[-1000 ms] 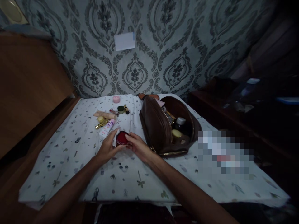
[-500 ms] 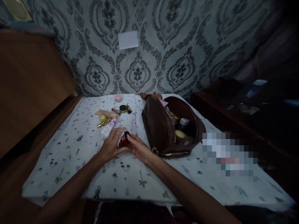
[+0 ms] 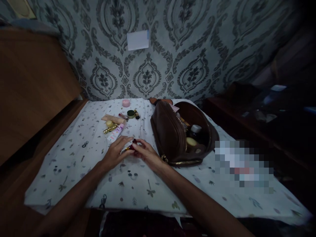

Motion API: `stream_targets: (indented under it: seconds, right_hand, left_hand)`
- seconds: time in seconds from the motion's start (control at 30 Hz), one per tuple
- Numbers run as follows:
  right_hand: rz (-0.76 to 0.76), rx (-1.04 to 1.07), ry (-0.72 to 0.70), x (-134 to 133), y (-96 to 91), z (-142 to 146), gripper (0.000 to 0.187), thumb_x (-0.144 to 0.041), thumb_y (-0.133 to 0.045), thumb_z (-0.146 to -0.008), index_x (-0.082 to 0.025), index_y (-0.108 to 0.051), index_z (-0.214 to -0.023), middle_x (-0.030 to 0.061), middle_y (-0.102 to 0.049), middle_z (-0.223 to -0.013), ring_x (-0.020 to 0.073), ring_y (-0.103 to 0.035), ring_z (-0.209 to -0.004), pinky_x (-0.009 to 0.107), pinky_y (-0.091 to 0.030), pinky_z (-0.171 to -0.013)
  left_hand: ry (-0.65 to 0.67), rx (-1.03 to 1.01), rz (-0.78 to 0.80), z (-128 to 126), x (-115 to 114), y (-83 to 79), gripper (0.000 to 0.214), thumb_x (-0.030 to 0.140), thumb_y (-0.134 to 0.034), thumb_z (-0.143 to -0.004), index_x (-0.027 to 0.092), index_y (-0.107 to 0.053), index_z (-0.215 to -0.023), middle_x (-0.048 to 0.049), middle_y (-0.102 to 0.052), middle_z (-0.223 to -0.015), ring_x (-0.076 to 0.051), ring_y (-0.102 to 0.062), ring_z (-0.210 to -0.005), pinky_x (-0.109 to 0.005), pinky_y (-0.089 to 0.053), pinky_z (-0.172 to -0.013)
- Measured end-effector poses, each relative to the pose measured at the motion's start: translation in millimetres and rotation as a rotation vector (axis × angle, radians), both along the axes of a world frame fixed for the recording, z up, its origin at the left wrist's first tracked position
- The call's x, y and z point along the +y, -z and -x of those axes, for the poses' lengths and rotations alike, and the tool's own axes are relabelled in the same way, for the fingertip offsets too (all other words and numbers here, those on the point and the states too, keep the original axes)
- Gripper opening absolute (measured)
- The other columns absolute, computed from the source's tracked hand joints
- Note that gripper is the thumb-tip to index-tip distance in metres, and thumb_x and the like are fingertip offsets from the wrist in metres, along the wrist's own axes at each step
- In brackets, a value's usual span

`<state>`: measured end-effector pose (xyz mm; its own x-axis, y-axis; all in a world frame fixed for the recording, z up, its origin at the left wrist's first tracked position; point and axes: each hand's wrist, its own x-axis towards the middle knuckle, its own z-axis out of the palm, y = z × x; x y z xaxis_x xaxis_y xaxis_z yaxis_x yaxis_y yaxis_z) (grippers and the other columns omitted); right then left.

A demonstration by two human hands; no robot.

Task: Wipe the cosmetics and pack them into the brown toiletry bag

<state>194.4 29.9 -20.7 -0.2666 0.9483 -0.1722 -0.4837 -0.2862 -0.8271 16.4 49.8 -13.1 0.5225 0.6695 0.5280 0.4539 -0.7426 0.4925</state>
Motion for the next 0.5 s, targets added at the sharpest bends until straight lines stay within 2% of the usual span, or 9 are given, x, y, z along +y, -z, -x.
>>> stream_targets:
  seconds: [0.13,0.27,0.4,0.5]
  right_hand:
    - [0.078,0.079,0.017,1.6,3.5,0.8,0.044,-0.044,-0.086,-0.06,-0.019,-0.061,-0.086,-0.0022,-0.068,-0.07,0.0135,-0.065,-0.062,0.025,-0.047,-0.061]
    - [0.155,0.168,0.027,4.3,4.5,1.6,0.037,-0.044,-0.083,-0.066,-0.019,-0.061,-0.08,-0.0045,-0.063,-0.062,0.0122,-0.062,-0.058,0.024,-0.048,-0.059]
    - [0.248,0.276,-0.04,6.8,0.3,0.9,0.027,-0.047,-0.069,-0.082,-0.021,-0.062,-0.089,-0.0051,-0.061,-0.06,0.0129,-0.06,-0.056,0.026,-0.049,-0.058]
    - [0.281,0.37,-0.056,7.5,-3.6,-0.1,0.022,-0.044,-0.058,-0.09,-0.024,-0.062,-0.097,-0.0048,-0.065,-0.065,0.0133,-0.061,-0.057,0.027,-0.049,-0.058]
  left_hand:
    - [-0.037,0.042,-0.12,-1.1,0.1,2.2,0.036,0.031,-0.052,-0.096,0.023,-0.058,-0.13,-0.012,-0.062,-0.123,-0.024,-0.058,-0.117,-0.042,-0.05,-0.1]
    - [0.008,0.099,-0.291,-3.8,-0.6,1.3,0.041,0.029,-0.051,-0.096,0.023,-0.052,-0.137,-0.0128,-0.058,-0.134,-0.026,-0.051,-0.129,-0.047,-0.047,-0.105]
    - [0.072,0.136,-0.349,-9.1,-3.5,-2.7,0.043,0.02,-0.045,-0.098,0.023,-0.047,-0.141,-0.0122,-0.052,-0.142,-0.027,-0.038,-0.141,-0.051,-0.044,-0.11]
    - [0.104,0.107,-0.352,-12.6,-5.5,-4.9,0.044,0.013,-0.044,-0.097,0.023,-0.049,-0.139,-0.0121,-0.049,-0.146,-0.027,-0.034,-0.144,-0.052,-0.043,-0.111]
